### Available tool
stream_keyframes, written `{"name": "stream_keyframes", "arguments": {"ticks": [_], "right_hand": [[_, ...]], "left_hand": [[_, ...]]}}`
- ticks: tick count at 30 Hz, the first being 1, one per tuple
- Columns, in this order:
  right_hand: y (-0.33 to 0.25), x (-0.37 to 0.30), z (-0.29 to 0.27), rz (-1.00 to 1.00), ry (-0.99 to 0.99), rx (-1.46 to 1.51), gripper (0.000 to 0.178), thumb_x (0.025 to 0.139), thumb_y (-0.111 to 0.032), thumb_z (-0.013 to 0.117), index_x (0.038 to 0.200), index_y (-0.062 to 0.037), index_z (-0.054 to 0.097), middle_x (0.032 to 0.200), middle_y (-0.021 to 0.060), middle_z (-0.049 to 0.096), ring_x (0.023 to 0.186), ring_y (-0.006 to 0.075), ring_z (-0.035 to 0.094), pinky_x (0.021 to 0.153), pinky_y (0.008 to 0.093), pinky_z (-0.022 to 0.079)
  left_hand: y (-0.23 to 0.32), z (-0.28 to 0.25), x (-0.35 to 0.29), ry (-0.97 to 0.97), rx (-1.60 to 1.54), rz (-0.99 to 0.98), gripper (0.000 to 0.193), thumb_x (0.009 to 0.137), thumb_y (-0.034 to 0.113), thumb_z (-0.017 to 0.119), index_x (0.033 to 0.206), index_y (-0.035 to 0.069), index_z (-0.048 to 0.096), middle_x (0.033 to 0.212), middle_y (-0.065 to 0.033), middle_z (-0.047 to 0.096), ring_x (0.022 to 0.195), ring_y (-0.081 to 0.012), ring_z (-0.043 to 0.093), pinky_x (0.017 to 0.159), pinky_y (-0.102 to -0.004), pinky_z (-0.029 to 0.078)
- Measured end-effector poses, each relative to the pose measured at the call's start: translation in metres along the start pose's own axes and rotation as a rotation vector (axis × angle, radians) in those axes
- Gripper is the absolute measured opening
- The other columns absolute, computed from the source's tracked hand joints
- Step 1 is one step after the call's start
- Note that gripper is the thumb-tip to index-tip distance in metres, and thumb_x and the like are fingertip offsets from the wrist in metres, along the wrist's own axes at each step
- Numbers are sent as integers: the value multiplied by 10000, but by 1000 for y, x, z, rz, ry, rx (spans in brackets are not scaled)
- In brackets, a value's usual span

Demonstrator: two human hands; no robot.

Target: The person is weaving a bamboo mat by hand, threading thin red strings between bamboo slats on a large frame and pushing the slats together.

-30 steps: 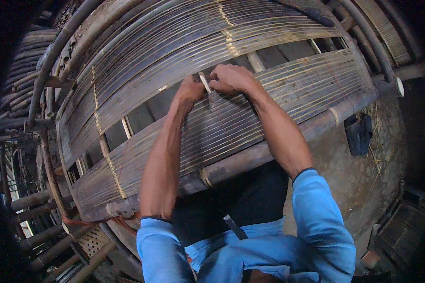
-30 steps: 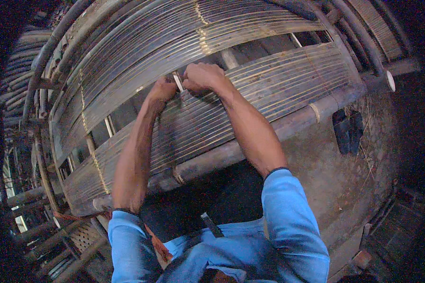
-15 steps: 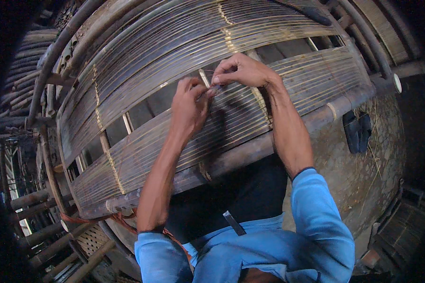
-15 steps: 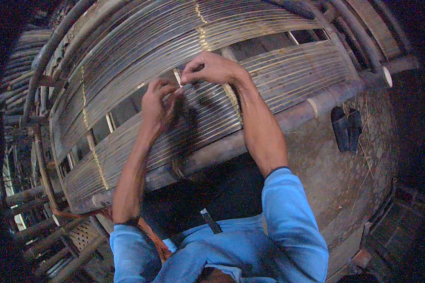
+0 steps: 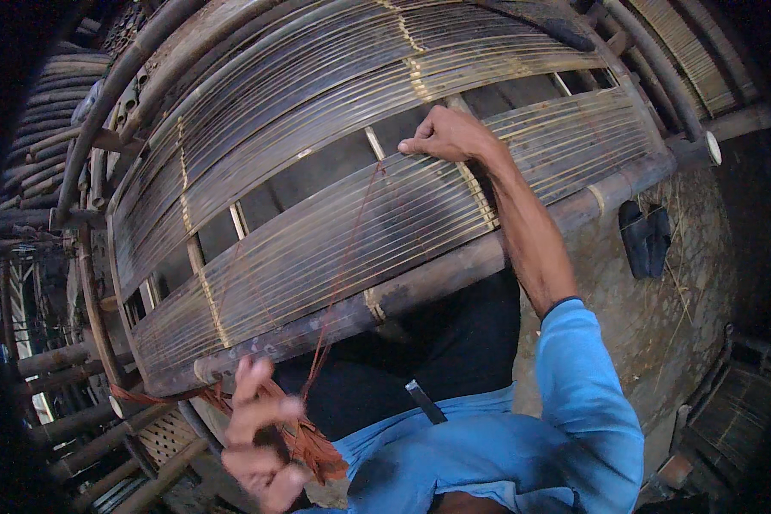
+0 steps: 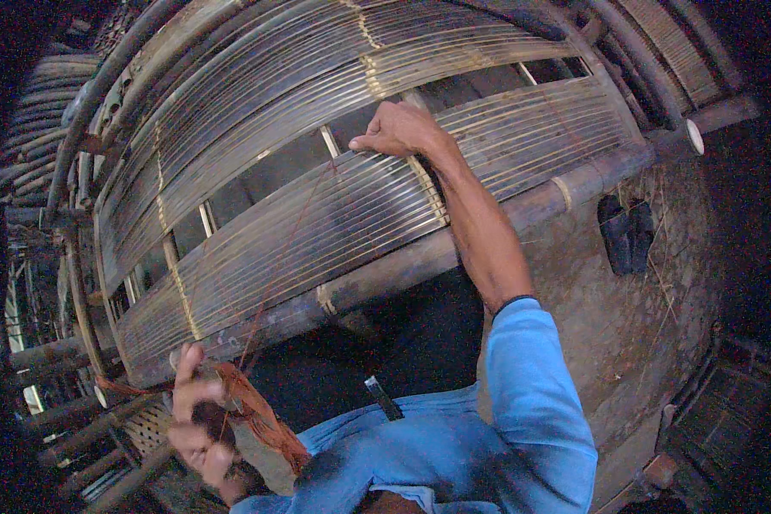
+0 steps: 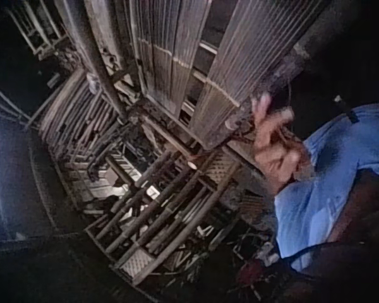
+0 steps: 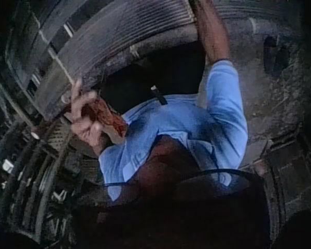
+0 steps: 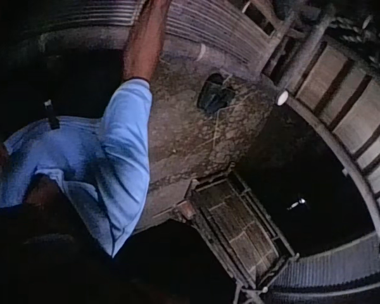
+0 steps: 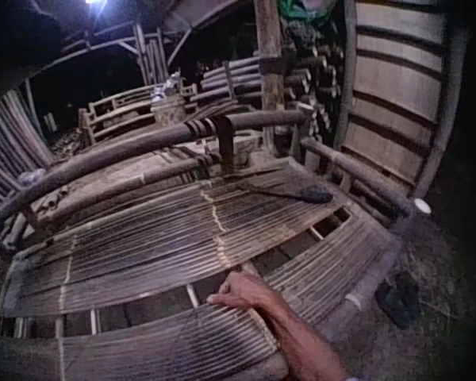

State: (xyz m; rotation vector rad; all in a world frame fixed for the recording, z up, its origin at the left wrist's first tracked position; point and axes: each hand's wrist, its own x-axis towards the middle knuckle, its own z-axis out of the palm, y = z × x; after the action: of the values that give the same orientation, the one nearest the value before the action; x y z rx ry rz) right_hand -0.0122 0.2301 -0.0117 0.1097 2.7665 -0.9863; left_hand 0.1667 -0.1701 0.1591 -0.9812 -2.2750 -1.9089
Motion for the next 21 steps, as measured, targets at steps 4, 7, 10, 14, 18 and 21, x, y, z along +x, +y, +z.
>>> {"name": "stream_keyframes", "arguments": {"ticks": [4, 7, 10, 14, 18, 21], "right_hand": [[-9, -6, 8, 21, 96, -28, 437, 825, -506, 782, 880, -74, 811, 817, 186, 747, 812, 370, 725, 762, 456, 551], [-9, -7, 17, 19, 140, -25, 406, 846, -440, 781, 893, -37, 796, 816, 206, 737, 802, 374, 719, 748, 454, 546], [-5, -16, 25, -105, 216, 19, 350, 855, -384, 779, 957, -49, 784, 885, 190, 742, 880, 357, 719, 819, 443, 544], [-55, -44, 59, -843, 595, 36, 303, 811, -324, 819, 993, -97, 733, 965, 123, 708, 1016, 310, 682, 974, 409, 483], [-86, -82, 91, -861, 135, 205, 396, 751, -336, 864, 725, -91, 554, 721, 79, 547, 755, 299, 590, 854, 402, 464], [-65, -106, 101, -865, 313, 306, 527, 757, -332, 870, 671, -87, 412, 649, 80, 410, 654, 284, 483, 788, 402, 439]], "left_hand": [[26, -9, -25, -156, -111, -102, 325, 860, 214, 703, 696, 26, 495, 927, -145, 560, 1014, -347, 469, 921, -492, 338], [37, -11, -34, -197, -202, -105, 376, 865, 221, 710, 664, 12, 471, 743, -103, 461, 765, -275, 433, 747, -443, 324], [27, -40, -83, -258, -331, -148, 324, 896, 220, 699, 759, 2, 503, 779, -114, 457, 790, -268, 429, 762, -423, 320], [24, -57, -117, -280, -398, -295, 221, 963, 203, 660, 1013, -4, 600, 1135, -195, 585, 1212, -357, 456, 1054, -446, 328], [59, -4, -52, -52, -112, -285, 441, 893, 204, 697, 648, -16, 403, 655, -54, 353, 606, -204, 332, 647, -381, 291], [60, -22, -75, -129, -93, -349, 423, 913, 161, 670, 645, -17, 395, 647, -51, 346, 607, -208, 321, 652, -392, 328]]}}
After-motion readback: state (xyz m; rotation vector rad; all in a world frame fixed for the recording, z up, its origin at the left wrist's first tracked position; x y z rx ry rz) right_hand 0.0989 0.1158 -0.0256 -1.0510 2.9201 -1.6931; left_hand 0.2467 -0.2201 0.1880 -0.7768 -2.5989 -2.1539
